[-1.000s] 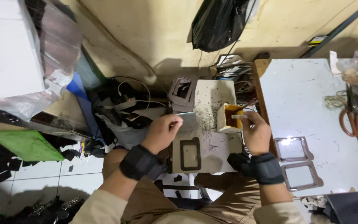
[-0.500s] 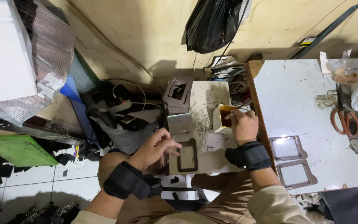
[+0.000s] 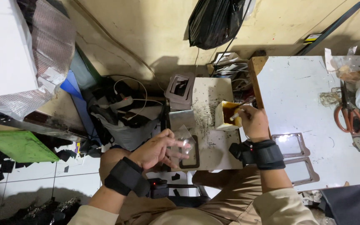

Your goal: The person sits at a workbench assembling rectangular frames with clear plastic windows. They pick up a frame, apply adhesive from a yellow container, press a clear plastic sheet into the frame, and set the finished frame aside, repeating this for several frames.

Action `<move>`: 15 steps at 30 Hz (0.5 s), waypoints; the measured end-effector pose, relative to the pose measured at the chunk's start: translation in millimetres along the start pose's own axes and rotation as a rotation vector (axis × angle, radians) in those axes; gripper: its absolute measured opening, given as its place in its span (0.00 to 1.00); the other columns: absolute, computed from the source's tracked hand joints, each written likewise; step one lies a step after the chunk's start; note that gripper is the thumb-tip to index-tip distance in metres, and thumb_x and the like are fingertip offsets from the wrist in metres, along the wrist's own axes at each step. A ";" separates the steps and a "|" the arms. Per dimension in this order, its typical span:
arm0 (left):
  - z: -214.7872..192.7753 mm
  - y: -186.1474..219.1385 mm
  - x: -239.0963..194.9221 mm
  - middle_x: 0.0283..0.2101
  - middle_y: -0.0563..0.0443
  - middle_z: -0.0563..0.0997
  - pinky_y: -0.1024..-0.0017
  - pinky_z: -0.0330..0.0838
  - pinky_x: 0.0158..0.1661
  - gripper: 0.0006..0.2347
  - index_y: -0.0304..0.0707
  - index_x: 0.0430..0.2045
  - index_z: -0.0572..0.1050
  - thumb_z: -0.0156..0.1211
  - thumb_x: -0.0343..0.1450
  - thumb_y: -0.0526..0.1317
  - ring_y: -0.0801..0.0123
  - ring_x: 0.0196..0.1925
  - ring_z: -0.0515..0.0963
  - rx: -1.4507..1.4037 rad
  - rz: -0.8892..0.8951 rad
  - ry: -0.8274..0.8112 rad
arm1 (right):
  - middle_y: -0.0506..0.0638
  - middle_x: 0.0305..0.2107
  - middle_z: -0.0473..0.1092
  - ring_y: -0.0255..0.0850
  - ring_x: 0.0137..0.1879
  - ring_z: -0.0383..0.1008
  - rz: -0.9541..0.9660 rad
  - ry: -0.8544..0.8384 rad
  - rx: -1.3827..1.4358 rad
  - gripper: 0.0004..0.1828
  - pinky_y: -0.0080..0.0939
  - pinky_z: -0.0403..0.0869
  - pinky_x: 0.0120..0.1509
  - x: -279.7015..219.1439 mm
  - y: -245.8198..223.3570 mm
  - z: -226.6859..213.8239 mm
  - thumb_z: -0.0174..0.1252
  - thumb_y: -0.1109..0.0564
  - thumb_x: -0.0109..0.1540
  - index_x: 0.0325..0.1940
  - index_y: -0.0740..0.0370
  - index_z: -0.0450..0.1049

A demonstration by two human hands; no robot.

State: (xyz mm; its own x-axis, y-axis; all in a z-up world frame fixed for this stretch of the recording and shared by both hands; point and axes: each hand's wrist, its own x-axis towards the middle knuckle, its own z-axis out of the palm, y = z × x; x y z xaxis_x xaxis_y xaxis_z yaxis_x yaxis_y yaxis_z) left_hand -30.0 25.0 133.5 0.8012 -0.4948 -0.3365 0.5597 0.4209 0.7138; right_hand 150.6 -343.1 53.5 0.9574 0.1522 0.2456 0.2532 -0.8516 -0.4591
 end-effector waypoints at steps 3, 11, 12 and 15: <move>1.0 0.4 0.7 0.62 0.23 0.75 0.55 0.87 0.35 0.04 0.43 0.34 0.59 0.47 0.74 0.38 0.41 0.50 0.84 0.018 0.005 0.016 | 0.49 0.24 0.77 0.50 0.36 0.80 0.023 -0.049 0.079 0.07 0.48 0.76 0.40 -2.4 8.2 0.0 0.67 0.55 0.61 0.43 0.48 0.82; -2.4 -9.0 8.2 0.55 0.24 0.76 0.72 0.72 0.23 0.03 0.38 0.32 0.66 0.50 0.73 0.36 0.51 0.36 0.75 0.343 0.139 -0.041 | 0.55 0.24 0.75 0.38 0.32 0.69 0.146 -0.190 0.503 0.07 0.39 0.69 0.38 -25.5 -107.2 -89.7 0.62 0.63 0.64 0.46 0.65 0.81; -0.5 -10.8 12.7 0.43 0.31 0.86 0.83 0.60 0.11 0.03 0.39 0.29 0.68 0.54 0.70 0.36 0.73 0.11 0.74 0.408 0.162 0.022 | 0.50 0.24 0.74 0.33 0.33 0.65 0.182 -0.146 0.611 0.06 0.33 0.66 0.38 -28.9 -117.7 -98.6 0.61 0.63 0.65 0.45 0.64 0.82; 5.7 -17.5 14.2 0.45 0.32 0.86 0.80 0.68 0.18 0.06 0.40 0.30 0.68 0.59 0.70 0.39 0.71 0.29 0.82 0.334 0.231 0.118 | 0.50 0.26 0.74 0.33 0.33 0.65 0.183 -0.101 0.719 0.06 0.30 0.65 0.38 -31.9 -124.2 -106.4 0.61 0.62 0.67 0.45 0.66 0.80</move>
State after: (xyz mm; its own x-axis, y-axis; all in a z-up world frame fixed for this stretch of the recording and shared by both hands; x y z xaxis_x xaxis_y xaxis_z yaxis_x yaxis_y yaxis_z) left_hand -29.6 6.2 119.8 0.9273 -0.3177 -0.1980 0.2785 0.2319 0.9320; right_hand 73.7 -295.6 193.5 0.9923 0.1144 0.0476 0.0836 -0.3354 -0.9384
